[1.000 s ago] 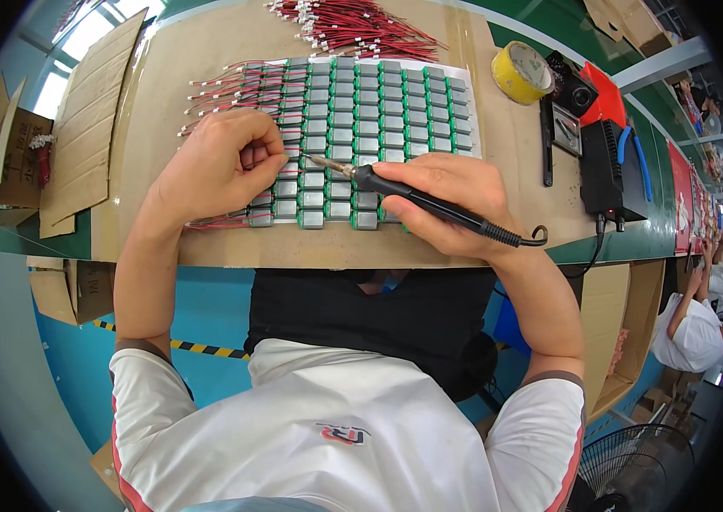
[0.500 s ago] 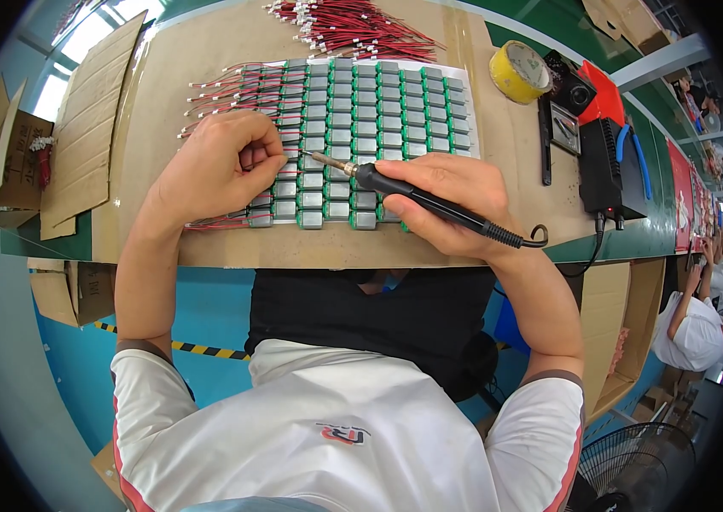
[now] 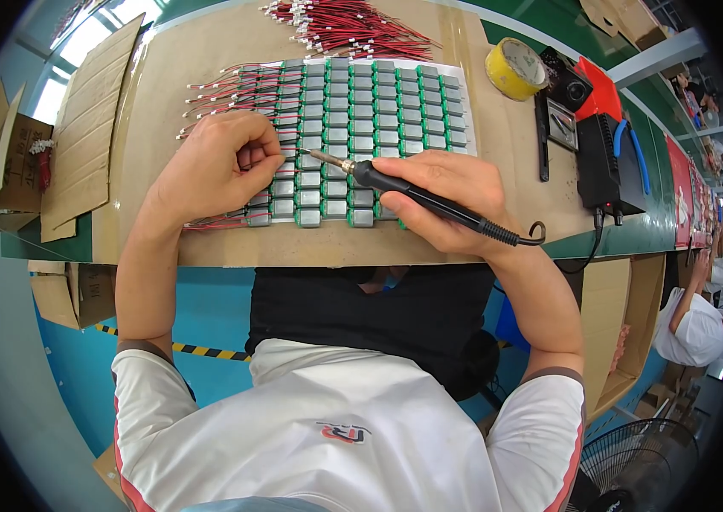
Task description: The person solders wires onto components arranged on a board using a soldering iron, positioning each wire lead by hand before applying the tool.
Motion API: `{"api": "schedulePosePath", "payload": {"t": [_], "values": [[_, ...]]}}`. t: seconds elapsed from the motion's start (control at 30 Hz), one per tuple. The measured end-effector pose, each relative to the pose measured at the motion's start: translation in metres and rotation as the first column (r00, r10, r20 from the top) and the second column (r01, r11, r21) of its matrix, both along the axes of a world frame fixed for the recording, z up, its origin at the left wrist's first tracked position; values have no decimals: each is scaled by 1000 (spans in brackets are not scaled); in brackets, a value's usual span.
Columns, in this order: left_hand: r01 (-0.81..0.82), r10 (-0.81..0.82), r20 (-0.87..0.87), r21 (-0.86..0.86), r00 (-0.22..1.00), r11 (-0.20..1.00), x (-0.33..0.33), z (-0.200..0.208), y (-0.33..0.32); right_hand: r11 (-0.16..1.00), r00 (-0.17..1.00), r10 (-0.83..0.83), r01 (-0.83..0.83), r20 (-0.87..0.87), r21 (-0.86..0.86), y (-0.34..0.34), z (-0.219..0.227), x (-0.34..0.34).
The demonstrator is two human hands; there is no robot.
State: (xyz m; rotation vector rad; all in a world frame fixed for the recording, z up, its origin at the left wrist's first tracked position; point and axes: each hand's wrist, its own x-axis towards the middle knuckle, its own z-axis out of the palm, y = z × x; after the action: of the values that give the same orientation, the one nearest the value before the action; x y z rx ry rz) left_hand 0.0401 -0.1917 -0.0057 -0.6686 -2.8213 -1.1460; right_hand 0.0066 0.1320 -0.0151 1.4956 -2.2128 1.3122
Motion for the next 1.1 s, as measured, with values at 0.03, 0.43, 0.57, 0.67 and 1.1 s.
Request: {"api": "schedulePosePath", "payload": {"t": [0.03, 0.43, 0.57, 0.67, 1.1], "values": [[0, 0, -2, -1, 1000, 1000, 0, 0, 0, 1000, 1000, -2, 2, -1, 3, 0, 0, 0], [17, -17, 5, -18, 1000, 1000, 4, 8, 1, 1000, 1000, -8, 8, -6, 10, 1, 1, 0], [95, -96, -46, -37, 994, 995, 2, 3, -4, 1000, 1000, -4, 4, -11, 9, 0, 1, 0], [137, -138, -74, -20, 988, 990, 1, 0, -5, 1000, 1000, 0, 0, -11, 0, 0, 0, 0], [78, -99, -161, -130, 982, 988, 7, -1, 4, 1000, 1000, 0, 0, -22, -4, 0, -1, 1]]}}
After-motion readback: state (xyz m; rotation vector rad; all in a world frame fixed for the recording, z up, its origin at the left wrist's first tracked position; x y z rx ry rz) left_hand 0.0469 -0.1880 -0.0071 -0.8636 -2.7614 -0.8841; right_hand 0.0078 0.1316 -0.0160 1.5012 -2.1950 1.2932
